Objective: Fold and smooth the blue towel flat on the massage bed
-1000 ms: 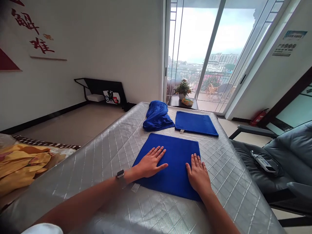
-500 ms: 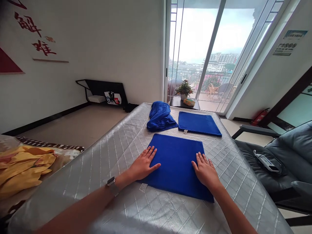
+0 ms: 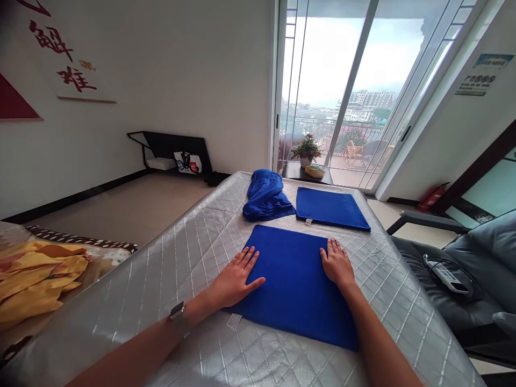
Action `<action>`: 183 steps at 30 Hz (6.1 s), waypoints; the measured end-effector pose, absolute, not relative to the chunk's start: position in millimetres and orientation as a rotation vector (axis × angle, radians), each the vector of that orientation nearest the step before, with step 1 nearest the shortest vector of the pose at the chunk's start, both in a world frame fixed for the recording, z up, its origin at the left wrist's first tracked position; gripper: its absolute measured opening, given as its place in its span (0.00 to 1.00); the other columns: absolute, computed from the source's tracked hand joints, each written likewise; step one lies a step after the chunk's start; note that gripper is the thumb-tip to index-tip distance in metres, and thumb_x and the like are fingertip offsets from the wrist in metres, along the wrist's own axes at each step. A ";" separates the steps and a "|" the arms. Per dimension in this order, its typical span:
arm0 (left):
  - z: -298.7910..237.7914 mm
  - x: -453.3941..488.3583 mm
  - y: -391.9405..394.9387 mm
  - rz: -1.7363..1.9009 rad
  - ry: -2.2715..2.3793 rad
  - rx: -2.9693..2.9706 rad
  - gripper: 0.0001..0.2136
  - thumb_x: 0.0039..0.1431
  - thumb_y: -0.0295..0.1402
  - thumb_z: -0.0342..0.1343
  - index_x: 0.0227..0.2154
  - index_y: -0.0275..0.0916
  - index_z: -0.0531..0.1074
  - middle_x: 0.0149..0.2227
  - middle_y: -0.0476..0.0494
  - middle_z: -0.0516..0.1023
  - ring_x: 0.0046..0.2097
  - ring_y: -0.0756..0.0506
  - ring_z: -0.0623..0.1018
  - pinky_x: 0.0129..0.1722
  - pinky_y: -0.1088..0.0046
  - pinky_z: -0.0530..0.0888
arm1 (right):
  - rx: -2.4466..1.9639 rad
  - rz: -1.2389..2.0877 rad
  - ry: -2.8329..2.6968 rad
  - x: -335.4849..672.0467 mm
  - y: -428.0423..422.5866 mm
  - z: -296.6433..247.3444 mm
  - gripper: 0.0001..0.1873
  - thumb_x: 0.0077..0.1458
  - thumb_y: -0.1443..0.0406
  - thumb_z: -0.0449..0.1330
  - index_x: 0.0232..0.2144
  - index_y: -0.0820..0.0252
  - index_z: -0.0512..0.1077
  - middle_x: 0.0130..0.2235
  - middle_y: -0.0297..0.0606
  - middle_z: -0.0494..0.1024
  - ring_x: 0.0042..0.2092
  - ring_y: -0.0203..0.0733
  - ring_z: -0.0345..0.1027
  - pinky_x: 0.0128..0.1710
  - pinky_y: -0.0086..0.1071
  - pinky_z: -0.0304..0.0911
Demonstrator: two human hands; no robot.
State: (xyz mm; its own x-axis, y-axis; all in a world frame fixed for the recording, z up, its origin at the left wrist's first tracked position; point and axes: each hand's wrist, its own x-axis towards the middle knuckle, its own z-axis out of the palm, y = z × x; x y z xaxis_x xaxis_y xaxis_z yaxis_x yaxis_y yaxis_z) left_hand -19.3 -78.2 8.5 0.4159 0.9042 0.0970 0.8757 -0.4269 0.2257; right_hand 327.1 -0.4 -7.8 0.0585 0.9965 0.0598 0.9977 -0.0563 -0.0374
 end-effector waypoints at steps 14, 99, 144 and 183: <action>10.3 -23.5 -74.5 0.256 1.603 2.519 0.38 0.68 0.58 0.32 0.70 0.34 0.49 0.72 0.36 0.45 0.72 0.40 0.46 0.69 0.60 0.49 | -2.248 0.030 -2.012 321.1 -4.6 -3.9 0.37 0.68 0.55 0.35 0.69 0.75 0.48 0.71 0.49 0.48 0.71 0.46 0.39 0.69 0.39 0.35; 10.5 50.2 29.6 0.387 1.982 2.469 0.35 0.70 0.53 0.31 0.66 0.31 0.58 0.69 0.33 0.55 0.70 0.35 0.52 0.68 0.56 0.49 | -2.310 0.014 -2.050 316.4 -32.0 1.3 0.36 0.68 0.55 0.35 0.70 0.71 0.48 0.71 0.44 0.47 0.71 0.47 0.40 0.69 0.41 0.38; 1.1 14.8 17.3 0.320 1.962 2.361 0.39 0.68 0.56 0.27 0.69 0.29 0.52 0.71 0.32 0.50 0.71 0.37 0.51 0.68 0.59 0.49 | -2.265 0.012 -2.046 331.5 -5.6 -3.0 0.36 0.67 0.54 0.34 0.69 0.70 0.48 0.72 0.44 0.47 0.71 0.44 0.39 0.69 0.41 0.37; 0.6 77.8 35.8 0.327 1.812 2.451 0.38 0.68 0.56 0.24 0.68 0.34 0.55 0.70 0.39 0.53 0.71 0.40 0.51 0.69 0.58 0.48 | -2.248 0.056 -2.008 326.0 -11.5 2.0 0.36 0.68 0.54 0.35 0.70 0.69 0.48 0.71 0.42 0.48 0.71 0.44 0.40 0.69 0.40 0.37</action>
